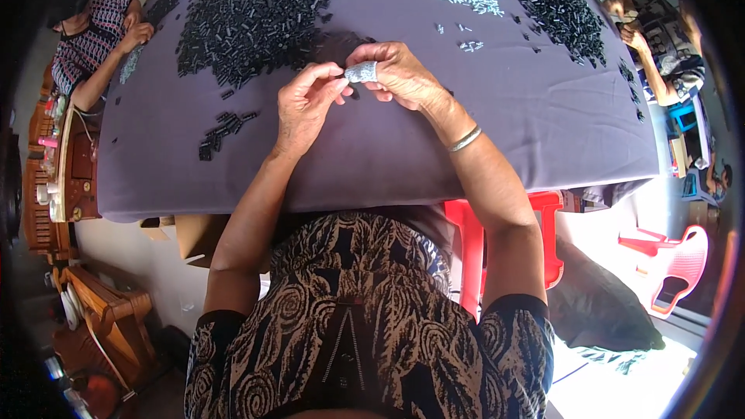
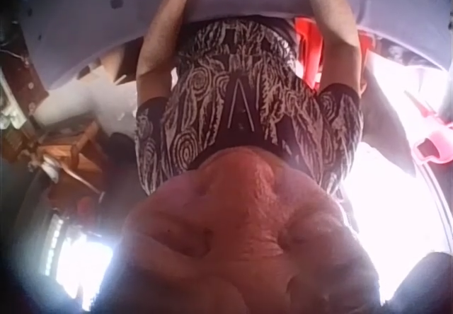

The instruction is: Sort small black components and place them into a small plastic bag.

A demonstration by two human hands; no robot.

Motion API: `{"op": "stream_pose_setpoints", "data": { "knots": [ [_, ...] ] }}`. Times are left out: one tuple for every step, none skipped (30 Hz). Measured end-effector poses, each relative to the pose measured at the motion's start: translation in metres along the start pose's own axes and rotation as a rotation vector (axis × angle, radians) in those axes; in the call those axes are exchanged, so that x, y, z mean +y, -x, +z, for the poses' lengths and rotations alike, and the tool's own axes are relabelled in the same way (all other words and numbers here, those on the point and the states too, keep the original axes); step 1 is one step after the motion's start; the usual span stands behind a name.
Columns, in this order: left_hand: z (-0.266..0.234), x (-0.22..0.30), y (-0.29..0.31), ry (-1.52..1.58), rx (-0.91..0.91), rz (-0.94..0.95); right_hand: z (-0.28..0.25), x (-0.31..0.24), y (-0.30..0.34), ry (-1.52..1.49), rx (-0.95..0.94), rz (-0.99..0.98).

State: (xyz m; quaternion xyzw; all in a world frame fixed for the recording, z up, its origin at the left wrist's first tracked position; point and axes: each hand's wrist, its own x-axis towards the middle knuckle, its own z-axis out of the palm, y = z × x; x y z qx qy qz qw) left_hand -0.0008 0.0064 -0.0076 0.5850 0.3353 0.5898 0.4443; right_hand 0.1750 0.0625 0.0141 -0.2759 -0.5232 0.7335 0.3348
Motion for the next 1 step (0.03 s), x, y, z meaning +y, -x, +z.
{"op": "stream_pose_setpoints", "data": {
  "knots": [
    [-0.0003,-0.0005,0.0009,0.013,0.021,-0.050,0.0013,0.0001,0.0003,0.019,-0.002,-0.015]
  ]
}}
